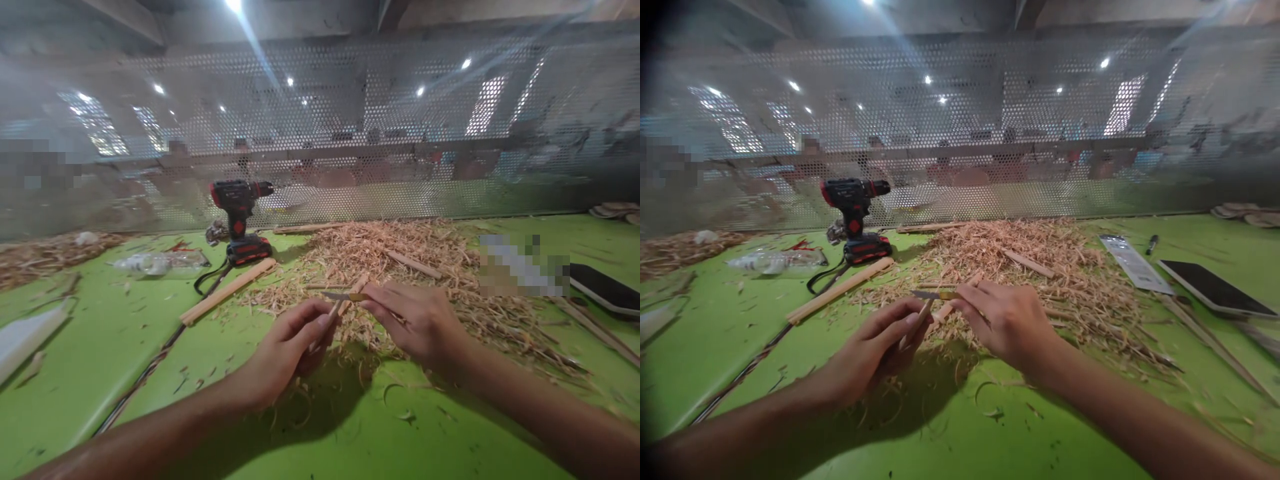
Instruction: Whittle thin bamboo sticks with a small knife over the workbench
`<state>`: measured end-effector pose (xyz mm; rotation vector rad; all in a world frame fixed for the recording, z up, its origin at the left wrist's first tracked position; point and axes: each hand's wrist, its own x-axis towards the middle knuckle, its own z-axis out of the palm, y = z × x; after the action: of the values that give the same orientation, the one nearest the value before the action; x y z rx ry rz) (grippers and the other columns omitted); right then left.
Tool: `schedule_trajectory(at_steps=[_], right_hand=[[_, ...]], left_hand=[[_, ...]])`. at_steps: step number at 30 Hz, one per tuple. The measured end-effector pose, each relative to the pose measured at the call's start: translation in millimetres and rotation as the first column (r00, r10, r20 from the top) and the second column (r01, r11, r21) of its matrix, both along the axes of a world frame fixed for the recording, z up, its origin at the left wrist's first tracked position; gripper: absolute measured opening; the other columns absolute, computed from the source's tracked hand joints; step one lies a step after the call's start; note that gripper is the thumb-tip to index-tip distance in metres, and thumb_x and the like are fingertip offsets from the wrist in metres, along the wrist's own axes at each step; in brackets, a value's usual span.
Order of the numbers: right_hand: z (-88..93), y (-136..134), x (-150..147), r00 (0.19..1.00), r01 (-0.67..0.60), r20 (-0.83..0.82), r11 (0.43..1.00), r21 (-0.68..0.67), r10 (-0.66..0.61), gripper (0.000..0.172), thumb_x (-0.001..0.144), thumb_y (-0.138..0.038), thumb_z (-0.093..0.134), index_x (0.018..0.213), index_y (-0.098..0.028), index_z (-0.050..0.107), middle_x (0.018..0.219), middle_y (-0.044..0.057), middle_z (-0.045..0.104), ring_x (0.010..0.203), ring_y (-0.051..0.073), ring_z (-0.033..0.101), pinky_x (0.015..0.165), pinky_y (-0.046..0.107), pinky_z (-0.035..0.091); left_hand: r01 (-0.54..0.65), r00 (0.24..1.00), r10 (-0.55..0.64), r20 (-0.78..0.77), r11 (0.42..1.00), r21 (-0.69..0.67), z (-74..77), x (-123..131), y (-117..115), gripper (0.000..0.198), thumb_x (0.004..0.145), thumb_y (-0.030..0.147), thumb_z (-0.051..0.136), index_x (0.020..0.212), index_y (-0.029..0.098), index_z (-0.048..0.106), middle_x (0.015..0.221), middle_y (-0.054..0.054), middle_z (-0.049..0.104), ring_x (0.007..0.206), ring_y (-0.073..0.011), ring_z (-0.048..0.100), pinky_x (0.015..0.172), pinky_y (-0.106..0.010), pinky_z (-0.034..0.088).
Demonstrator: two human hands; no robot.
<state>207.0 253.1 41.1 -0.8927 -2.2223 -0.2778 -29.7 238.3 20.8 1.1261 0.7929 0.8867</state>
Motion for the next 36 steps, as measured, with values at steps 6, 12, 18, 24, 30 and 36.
schedule_trajectory(at_steps=[6,12,18,24,30,36], right_hand=[[-6.1,24.1,24.0,0.987,0.152,-0.037,0.982,-0.111,-0.157,0.034,0.109,-0.034,0.049,0.116,-0.025,0.082,0.084,0.005,0.081,0.052,0.016,0.068,0.037,0.027,0.047],[2.3,24.3,27.2,0.98,0.053,-0.183,0.989,-0.137,-0.077,0.029,0.107,-0.034,0.056,0.122,-0.027,0.079,0.098,0.007,0.082,0.076,0.022,0.077,0.061,0.035,0.064],[0.2,5.7,4.5,0.991,-0.106,-0.089,0.989,-0.1,0.097,0.027,0.107,-0.027,0.056,0.123,-0.029,0.078,0.09,0.003,0.082,0.07,0.016,0.073,0.057,0.027,0.059],[-0.6,7.8,2.6,0.991,-0.122,-0.067,0.991,-0.054,0.118,0.028,0.107,-0.024,0.056,0.122,-0.027,0.079,0.087,0.004,0.081,0.067,0.016,0.072,0.057,0.027,0.058],[-1.8,6.4,3.0,0.998,-0.051,-0.04,0.999,0.017,0.052,0.028,0.106,-0.025,0.057,0.124,-0.026,0.079,0.095,0.006,0.082,0.072,0.018,0.075,0.055,0.028,0.059],[-2.3,0.4,1.0,0.998,0.05,0.044,0.997,0.054,-0.053,0.029,0.108,-0.027,0.054,0.118,-0.021,0.08,0.081,0.004,0.08,0.052,0.013,0.065,0.035,0.025,0.04]], left_hand=[[0.062,0.998,-0.062,0.018,0.998,0.02,0.3,-0.5,-0.2,0.027,0.096,0.046,0.069,0.094,0.02,0.065,0.072,0.005,0.051,0.047,-0.0025,0.033,0.043,-0.018,0.021],[0.007,1.0,-0.006,-0.019,0.998,0.067,2.0,1.1,2.4,0.025,0.098,0.041,0.066,0.088,0.018,0.061,0.067,0.006,0.049,0.046,-0.0027,0.036,0.042,-0.017,0.023],[0.023,0.999,-0.022,-0.023,0.998,0.05,4.9,1.1,1.6,0.025,0.098,0.043,0.066,0.091,0.02,0.059,0.063,0.008,0.044,0.044,-0.0029,0.031,0.04,-0.016,0.023],[0.008,0.999,-0.006,-0.032,0.999,0.048,6.0,1.4,1.1,0.026,0.098,0.044,0.067,0.093,0.02,0.06,0.066,0.007,0.047,0.046,-0.0029,0.034,0.042,-0.016,0.023],[0.009,1.0,-0.009,-0.002,0.999,0.038,3.9,0.2,1.6,0.026,0.096,0.046,0.07,0.093,0.021,0.061,0.065,0.007,0.045,0.047,-0.0033,0.032,0.042,-0.016,0.022],[0.016,1.0,-0.015,0.027,0.999,-0.038,3.1,-1.9,3.5,0.028,0.093,0.048,0.074,0.093,0.023,0.062,0.065,0.008,0.042,0.047,-0.0035,0.025,0.043,-0.016,0.018]])
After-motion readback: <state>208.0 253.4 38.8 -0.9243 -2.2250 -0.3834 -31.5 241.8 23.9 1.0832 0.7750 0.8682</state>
